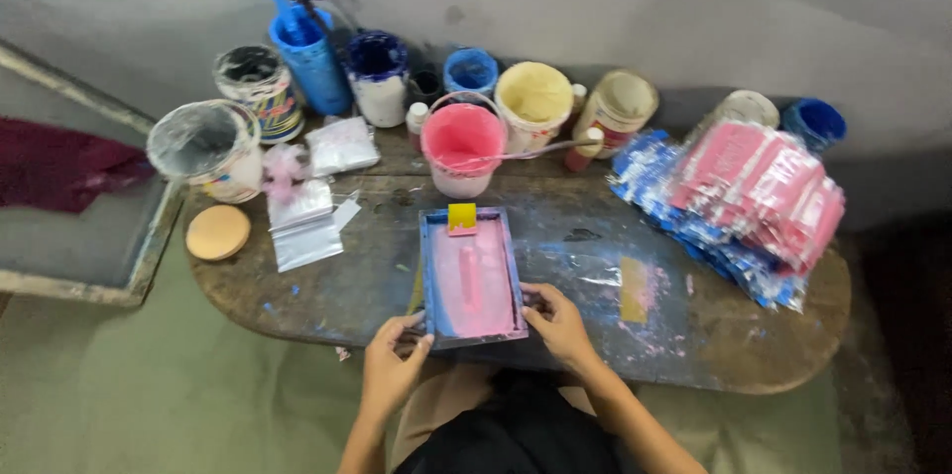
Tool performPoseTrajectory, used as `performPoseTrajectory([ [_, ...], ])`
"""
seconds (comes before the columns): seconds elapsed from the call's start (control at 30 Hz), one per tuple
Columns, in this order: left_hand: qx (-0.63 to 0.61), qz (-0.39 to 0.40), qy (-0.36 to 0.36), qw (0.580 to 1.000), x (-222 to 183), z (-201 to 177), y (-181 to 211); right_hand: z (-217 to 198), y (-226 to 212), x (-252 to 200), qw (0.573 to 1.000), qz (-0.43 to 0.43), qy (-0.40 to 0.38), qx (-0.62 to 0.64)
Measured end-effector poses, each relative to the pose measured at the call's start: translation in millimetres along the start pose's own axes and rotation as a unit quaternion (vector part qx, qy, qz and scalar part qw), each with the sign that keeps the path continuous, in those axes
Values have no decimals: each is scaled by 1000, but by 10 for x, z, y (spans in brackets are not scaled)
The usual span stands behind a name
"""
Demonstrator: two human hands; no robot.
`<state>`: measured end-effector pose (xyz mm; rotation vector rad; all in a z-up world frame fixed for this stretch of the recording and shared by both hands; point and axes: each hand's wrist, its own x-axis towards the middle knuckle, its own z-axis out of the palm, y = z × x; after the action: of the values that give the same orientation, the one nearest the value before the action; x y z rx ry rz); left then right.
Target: Manual screen printing of pink ink onto small plastic bags using a squeegee and a printing frame.
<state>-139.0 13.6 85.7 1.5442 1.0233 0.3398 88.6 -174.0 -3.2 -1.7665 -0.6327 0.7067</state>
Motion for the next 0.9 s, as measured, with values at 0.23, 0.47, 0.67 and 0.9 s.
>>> performPoseTrajectory([
  [0.23,74,100,-121,985,122,776,-22,-732,575,-370,995,15,103,2],
  [0.47,165,174,-193,952,120,1432,113,-1355,957,-592,981,-4,192,-21],
  [0.67,211,119,-248,938,40,1658,424,-1611,900,-684,974,47,218,-30],
  [0.9,247,100,-277,923,26,1797,519,-1727,923,-740,970,70,231,-34],
])
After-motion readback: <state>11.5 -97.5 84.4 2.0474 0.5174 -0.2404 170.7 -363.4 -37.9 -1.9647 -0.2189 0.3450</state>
